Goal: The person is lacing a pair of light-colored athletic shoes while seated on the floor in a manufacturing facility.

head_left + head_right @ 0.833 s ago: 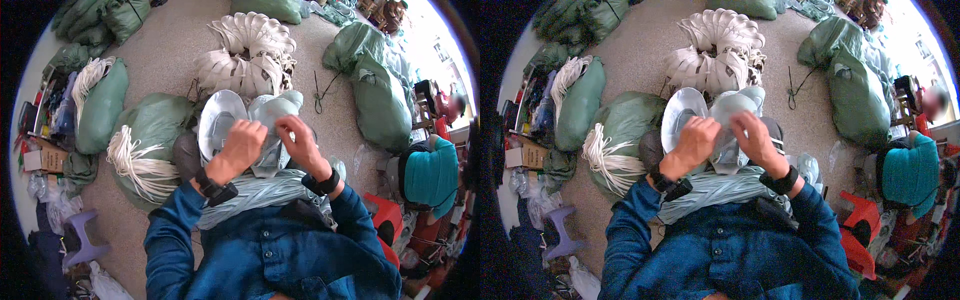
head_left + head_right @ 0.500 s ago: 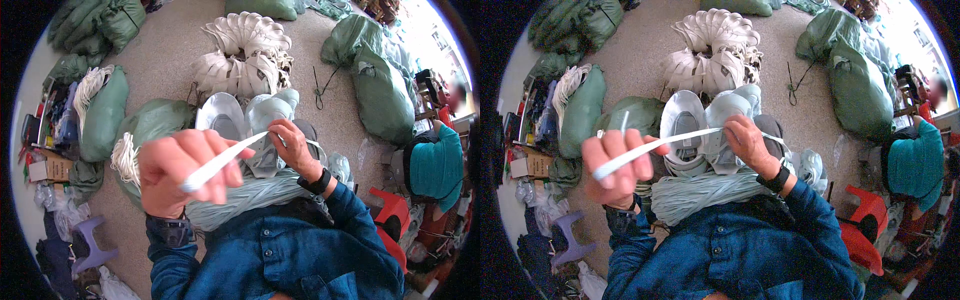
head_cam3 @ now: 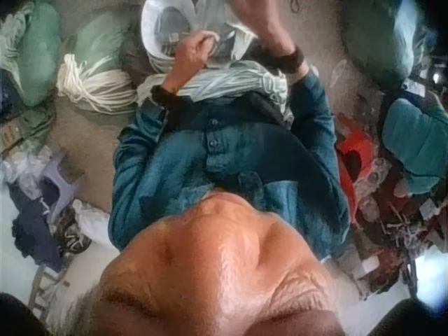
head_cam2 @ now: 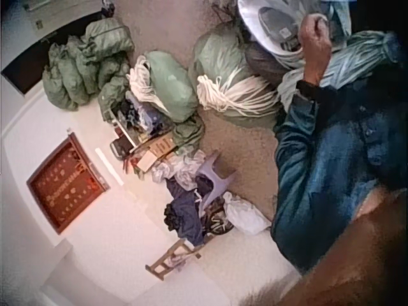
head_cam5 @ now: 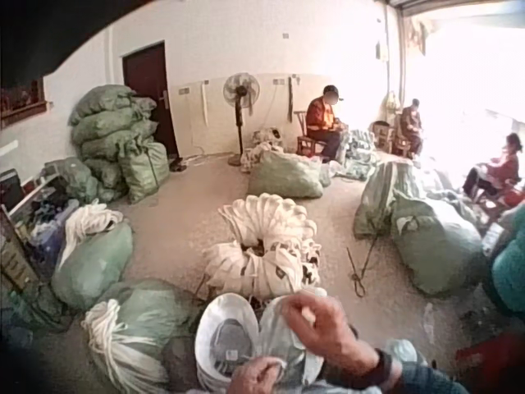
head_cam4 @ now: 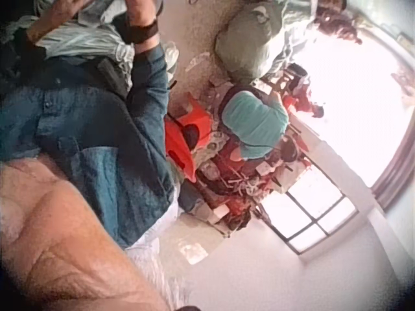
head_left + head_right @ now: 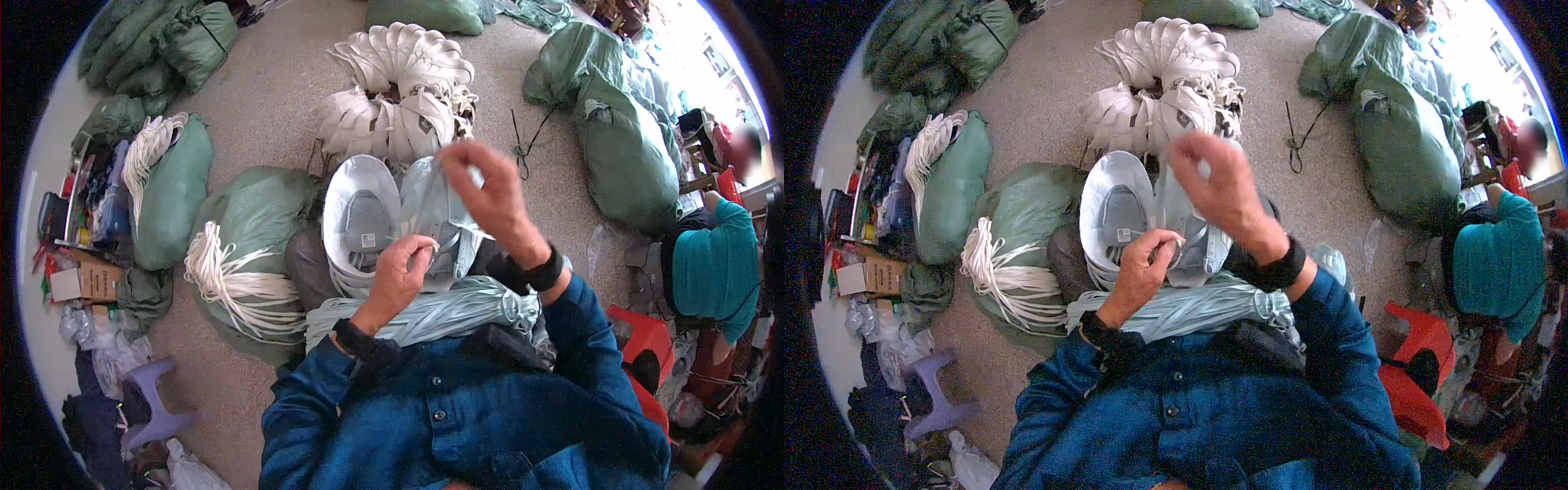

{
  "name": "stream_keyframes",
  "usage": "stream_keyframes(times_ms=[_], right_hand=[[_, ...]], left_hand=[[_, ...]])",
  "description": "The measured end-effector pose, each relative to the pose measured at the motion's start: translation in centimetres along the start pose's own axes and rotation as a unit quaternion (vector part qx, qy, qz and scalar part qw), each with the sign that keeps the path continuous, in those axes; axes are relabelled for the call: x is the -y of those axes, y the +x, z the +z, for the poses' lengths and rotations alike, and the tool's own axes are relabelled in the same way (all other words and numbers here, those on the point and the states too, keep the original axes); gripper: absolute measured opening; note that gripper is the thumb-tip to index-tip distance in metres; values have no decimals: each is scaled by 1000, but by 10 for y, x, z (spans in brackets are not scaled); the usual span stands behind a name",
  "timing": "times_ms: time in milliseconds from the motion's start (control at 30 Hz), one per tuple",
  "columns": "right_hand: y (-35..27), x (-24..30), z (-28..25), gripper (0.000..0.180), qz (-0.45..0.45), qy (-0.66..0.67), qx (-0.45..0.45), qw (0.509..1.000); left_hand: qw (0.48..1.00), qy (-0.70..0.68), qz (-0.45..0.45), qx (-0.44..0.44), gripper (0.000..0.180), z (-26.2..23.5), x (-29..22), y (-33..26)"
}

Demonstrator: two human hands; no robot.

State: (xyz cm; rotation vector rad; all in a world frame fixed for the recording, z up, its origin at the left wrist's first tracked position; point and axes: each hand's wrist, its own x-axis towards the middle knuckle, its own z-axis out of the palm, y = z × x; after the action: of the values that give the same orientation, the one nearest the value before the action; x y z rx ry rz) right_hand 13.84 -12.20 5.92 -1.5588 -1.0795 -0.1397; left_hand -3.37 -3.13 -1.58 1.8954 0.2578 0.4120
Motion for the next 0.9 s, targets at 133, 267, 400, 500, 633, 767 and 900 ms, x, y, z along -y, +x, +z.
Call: stream_keyframes(times_ms=[133,267,400,500,633,767,900], right_hand=[[24,17,-6,8,11,36,61,997],[-8,1,-23,11,250,279,57,926],[-30,-20,-64,13,343,326,-10,881],[-44,-21,-85,14,379,355,-77,851],[-64,-38,-103,13,356,456,-103,809],[-73,-41,-102,14,368,477,-108,791],[-73,-41,-113,15,314,531,-99,781]], left_hand=[[999,-45,16,-22,10,-6,3,5],[993,28,70,-92,14,-44,-3,-4],[984,143,15,-108,15,-79,18,-24],[981,151,-16,-118,15,-99,28,-36],[974,165,-40,-151,15,-118,36,-44],[962,238,-26,-132,12,-117,30,-40],[911,388,105,-93,7,-95,19,-16]])
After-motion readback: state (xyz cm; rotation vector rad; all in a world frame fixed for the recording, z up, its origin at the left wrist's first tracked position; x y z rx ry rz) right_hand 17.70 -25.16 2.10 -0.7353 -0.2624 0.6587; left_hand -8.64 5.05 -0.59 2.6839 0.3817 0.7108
